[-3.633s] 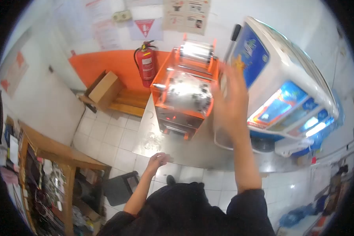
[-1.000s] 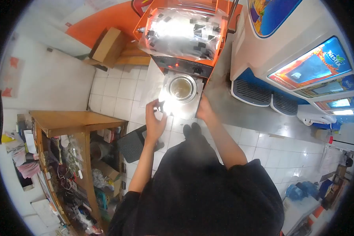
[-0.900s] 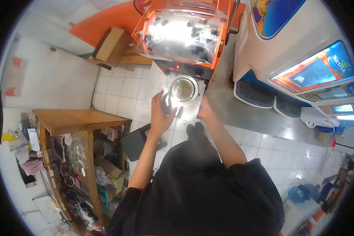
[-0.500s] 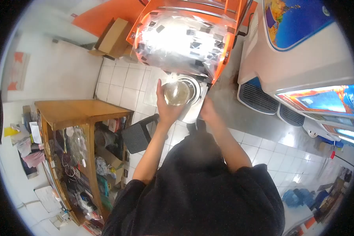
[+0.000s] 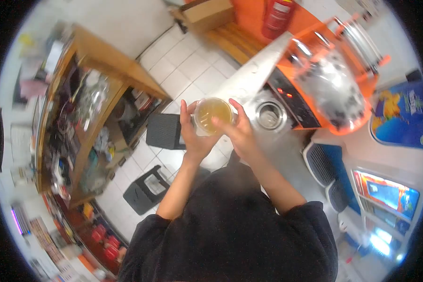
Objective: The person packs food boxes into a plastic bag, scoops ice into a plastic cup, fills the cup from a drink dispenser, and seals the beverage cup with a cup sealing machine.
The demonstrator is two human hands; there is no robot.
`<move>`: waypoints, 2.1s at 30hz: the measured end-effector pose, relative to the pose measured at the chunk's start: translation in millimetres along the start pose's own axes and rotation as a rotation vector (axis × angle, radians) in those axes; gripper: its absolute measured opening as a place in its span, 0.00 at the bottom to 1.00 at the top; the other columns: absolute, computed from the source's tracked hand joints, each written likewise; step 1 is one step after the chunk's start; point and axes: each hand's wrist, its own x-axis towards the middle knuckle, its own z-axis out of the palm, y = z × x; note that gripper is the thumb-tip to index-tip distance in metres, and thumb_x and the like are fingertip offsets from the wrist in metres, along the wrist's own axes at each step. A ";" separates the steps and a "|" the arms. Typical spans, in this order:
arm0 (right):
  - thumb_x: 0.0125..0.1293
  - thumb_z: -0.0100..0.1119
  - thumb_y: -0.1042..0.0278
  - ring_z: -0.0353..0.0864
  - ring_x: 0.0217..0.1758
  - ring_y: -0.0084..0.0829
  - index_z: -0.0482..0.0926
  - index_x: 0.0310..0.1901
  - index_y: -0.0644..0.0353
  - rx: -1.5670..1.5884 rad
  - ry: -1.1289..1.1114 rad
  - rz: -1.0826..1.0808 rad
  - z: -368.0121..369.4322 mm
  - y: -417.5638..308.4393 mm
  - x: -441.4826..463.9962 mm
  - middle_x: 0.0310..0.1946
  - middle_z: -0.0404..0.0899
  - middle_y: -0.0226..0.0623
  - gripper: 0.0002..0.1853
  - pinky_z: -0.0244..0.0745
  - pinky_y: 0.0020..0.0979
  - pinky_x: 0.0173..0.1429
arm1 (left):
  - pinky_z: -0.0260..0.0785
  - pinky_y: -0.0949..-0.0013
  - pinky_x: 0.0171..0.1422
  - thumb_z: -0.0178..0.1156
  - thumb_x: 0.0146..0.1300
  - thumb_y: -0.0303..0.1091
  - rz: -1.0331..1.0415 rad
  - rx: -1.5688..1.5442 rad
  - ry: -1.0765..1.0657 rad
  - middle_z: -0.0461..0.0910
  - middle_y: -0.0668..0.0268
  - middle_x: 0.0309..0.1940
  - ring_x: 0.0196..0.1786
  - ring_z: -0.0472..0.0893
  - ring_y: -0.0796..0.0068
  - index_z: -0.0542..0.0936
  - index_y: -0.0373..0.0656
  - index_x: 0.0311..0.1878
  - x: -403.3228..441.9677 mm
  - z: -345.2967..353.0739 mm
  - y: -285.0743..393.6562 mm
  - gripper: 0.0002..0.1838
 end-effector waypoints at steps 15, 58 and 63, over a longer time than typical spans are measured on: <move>0.50 0.83 0.72 0.62 0.76 0.42 0.48 0.77 0.59 -0.438 -0.573 -0.582 336.3 173.0 -14.6 0.75 0.52 0.51 0.59 0.73 0.44 0.72 | 0.57 0.52 0.77 0.48 0.64 0.80 -0.504 -1.297 0.911 0.67 0.55 0.71 0.74 0.65 0.59 0.48 0.48 0.82 -83.0 -340.2 -8.7 0.56; 0.73 0.63 0.53 0.74 0.69 0.42 0.63 0.72 0.59 -0.356 -0.779 0.746 671.8 372.2 -21.9 0.66 0.72 0.45 0.33 0.74 0.43 0.72 | 0.56 0.56 0.83 0.30 0.81 0.59 -0.278 -1.392 1.390 0.64 0.51 0.76 0.79 0.64 0.58 0.62 0.32 0.75 -154.8 -697.4 -158.4 0.39; 0.75 0.60 0.50 0.74 0.69 0.46 0.63 0.73 0.57 -0.316 -0.598 0.754 588.1 334.5 -33.7 0.67 0.71 0.51 0.33 0.73 0.43 0.72 | 0.47 0.53 0.87 0.33 0.80 0.59 -0.273 -1.509 1.257 0.59 0.46 0.78 0.82 0.57 0.53 0.57 0.27 0.76 -164.0 -663.0 -118.8 0.41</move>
